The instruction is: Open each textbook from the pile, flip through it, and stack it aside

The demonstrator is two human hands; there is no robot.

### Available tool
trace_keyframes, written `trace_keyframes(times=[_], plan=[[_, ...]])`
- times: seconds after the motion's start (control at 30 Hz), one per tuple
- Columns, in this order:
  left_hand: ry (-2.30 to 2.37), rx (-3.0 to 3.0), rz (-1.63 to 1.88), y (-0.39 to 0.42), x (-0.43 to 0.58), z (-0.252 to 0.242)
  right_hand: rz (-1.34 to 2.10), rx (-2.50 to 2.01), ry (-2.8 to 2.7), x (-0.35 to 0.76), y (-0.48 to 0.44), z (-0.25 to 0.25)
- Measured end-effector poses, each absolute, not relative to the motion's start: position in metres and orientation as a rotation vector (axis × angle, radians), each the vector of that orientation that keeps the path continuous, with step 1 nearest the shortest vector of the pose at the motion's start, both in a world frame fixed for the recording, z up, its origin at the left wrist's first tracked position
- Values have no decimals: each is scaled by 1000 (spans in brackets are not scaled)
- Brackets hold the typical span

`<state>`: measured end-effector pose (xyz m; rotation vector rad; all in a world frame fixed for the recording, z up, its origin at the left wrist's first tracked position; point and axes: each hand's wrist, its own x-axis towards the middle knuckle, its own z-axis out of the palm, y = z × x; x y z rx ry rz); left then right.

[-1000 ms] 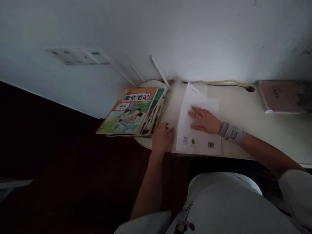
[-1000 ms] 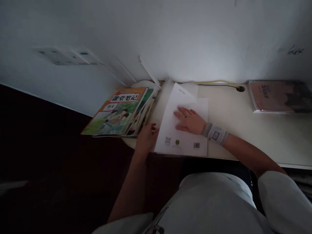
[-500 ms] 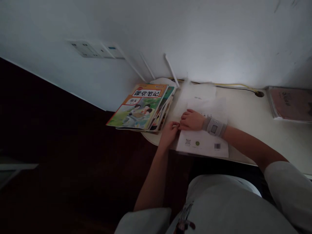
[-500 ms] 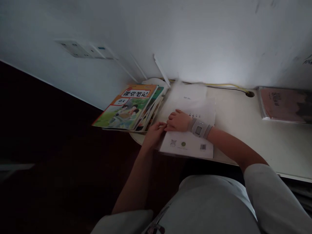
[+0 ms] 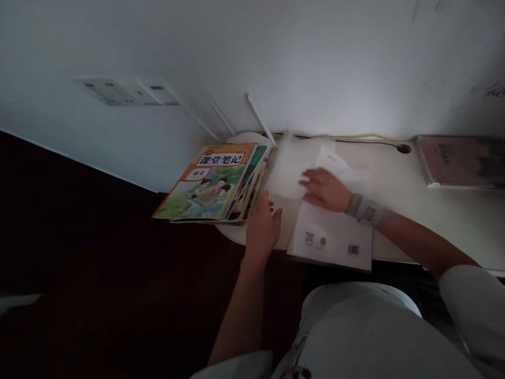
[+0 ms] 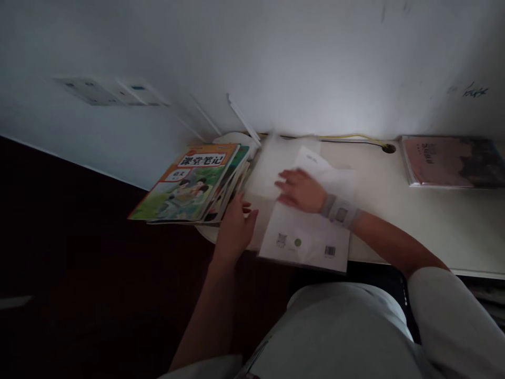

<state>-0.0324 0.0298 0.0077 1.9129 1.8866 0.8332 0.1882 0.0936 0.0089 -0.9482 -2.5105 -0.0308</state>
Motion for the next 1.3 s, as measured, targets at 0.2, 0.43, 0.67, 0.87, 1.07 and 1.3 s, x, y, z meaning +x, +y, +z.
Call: trace_keyframes(times=[0.2, 0.43, 0.67, 0.87, 1.07, 1.3], plan=[[1375, 1731, 727, 44, 2, 43, 506, -1725, -1668, 314, 69, -3], [1452, 1611, 596, 90, 19, 33, 1333, -1492, -1007, 315, 37, -23], [1512, 1245, 716, 101, 5, 1, 1633, -1255, -917, 287, 32, -19], [1211, 1131, 775, 90, 8, 23, 1416, -1037, -1050, 275, 9, 23], [1054, 1387, 1389, 48, 51, 60, 860, -1013, -1264, 310, -11, 59], [1175, 1486, 1319, 51, 71, 43, 510, -1064, -1317, 351, -3, 36]])
